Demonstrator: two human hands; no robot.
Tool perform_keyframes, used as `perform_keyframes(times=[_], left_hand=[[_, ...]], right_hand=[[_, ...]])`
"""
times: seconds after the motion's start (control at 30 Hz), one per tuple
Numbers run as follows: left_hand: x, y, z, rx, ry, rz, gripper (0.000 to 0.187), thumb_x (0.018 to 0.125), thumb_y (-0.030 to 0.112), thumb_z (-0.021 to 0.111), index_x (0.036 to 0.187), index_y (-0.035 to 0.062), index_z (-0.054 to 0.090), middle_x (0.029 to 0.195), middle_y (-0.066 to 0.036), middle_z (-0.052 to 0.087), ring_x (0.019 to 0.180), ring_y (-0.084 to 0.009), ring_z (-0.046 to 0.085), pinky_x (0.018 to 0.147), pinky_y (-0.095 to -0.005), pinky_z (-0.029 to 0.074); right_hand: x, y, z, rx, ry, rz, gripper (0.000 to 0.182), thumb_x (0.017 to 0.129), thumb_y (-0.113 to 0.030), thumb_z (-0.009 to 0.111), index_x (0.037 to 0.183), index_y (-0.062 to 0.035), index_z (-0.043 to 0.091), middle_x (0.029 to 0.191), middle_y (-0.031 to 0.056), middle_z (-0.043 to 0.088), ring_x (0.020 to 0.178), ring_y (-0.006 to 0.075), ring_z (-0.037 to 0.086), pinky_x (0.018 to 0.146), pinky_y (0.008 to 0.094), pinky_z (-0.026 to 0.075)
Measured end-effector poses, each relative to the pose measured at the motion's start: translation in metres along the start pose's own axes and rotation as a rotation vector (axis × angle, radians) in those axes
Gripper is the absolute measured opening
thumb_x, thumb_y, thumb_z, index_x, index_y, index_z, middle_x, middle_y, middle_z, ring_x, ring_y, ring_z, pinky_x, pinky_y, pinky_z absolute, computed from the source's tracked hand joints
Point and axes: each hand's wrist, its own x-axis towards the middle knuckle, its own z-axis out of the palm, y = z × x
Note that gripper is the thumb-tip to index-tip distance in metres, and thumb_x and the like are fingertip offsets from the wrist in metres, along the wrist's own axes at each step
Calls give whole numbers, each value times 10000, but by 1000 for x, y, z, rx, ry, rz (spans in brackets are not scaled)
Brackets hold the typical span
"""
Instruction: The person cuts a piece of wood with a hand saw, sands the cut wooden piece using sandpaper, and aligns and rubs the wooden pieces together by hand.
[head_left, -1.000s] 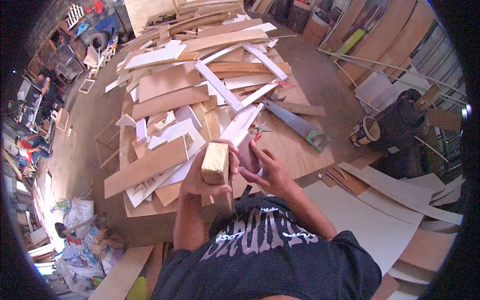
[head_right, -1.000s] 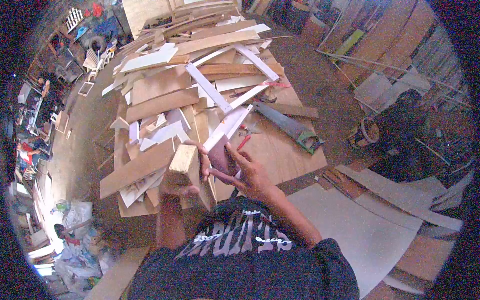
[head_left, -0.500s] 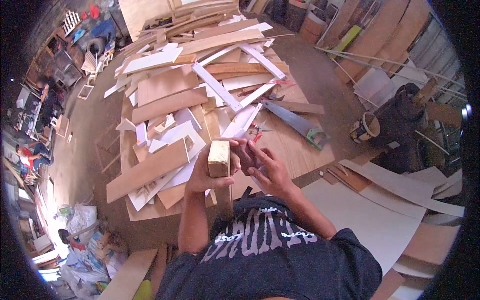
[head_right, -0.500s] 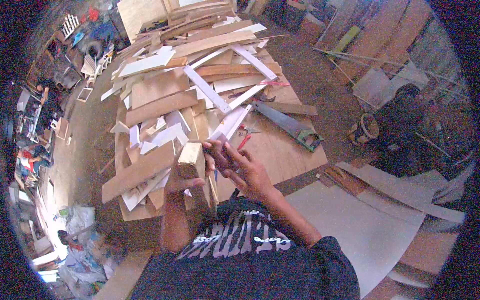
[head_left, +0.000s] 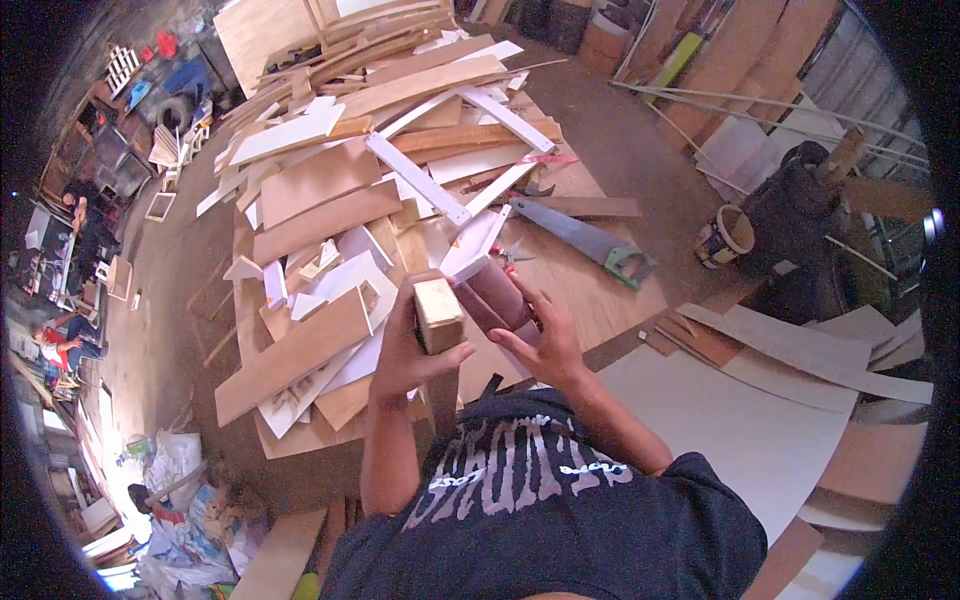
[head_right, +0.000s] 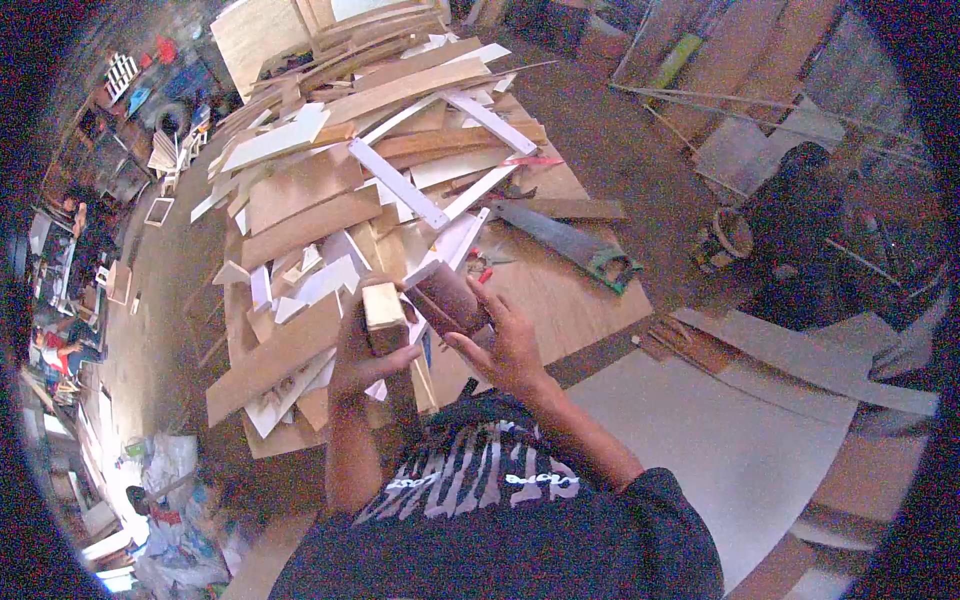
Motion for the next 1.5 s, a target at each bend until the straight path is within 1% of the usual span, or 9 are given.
perform_keyframes(times=[0.07,0.2,0.3,0.43,0.9,1.13,1.2,1.43,1.5], left_hand=[[9,-8,7,522,106,276,767,637,55,819,1321,41,471,1252,-113,505,1038,-211,577,917,-338,485],[20,-23,25,383,457,267,953,635,54,852,1448,29,357,1257,-149,500,1104,-247,554,981,-377,461],[24,-27,20,327,445,214,1009,644,81,874,1486,32,320,1266,-152,504,1097,-243,559,977,-369,469],[23,-15,20,17,283,78,1009,632,70,873,1492,52,346,1161,-101,574,1058,-195,578,952,-343,483],[13,-22,-10,-81,233,10,915,641,-17,822,1453,71,411,952,-22,616,874,-130,616,798,-283,530],[0,-17,-1,-141,269,89,922,631,14,883,1424,65,417,1025,-78,622,968,-168,618,860,-315,528],[0,-18,9,286,445,182,929,637,29,880,1432,52,400,1087,-97,613,991,-191,613,887,-342,524],[-5,-22,4,48,447,141,916,630,14,846,1437,54,415,1070,-45,583,985,-152,594,880,-303,506],[-6,-22,-4,15,407,151,903,634,16,848,1430,57,425,1050,-37,583,974,-142,594,871,-293,506]], right_hand=[[1,3,1,-50,38,27,755,738,-314,872,1351,-28,536,1135,210,645,1016,336,679,871,412,547],[6,-1,3,-23,114,74,658,701,-342,897,1196,-12,618,1099,193,655,984,320,688,829,402,556],[6,-17,-5,-77,72,-10,636,773,-283,862,1258,25,591,1067,133,634,951,201,676,789,323,552],[6,-11,-7,87,66,-39,538,805,-311,819,1193,11,631,1010,165,660,891,290,698,786,344,555],[-4,0,2,918,-71,429,389,991,-233,632,1262,44,608,1102,59,677,943,114,635,832,259,504],[10,-25,4,281,92,262,342,915,-228,733,1156,6,671,989,91,696,833,155,674,748,312,537],[9,-25,3,-15,100,86,354,866,-231,777,1115,3,688,928,119,686,776,182,675,689,320,529],[8,-33,6,-18,157,33,348,847,-232,790,1094,-3,703,907,125,680,785,203,671,678,325,523],[6,-20,4,206,36,140,339,909,-204,739,1137,38,680,1008,71,682,784,129,633,691,261,493]])
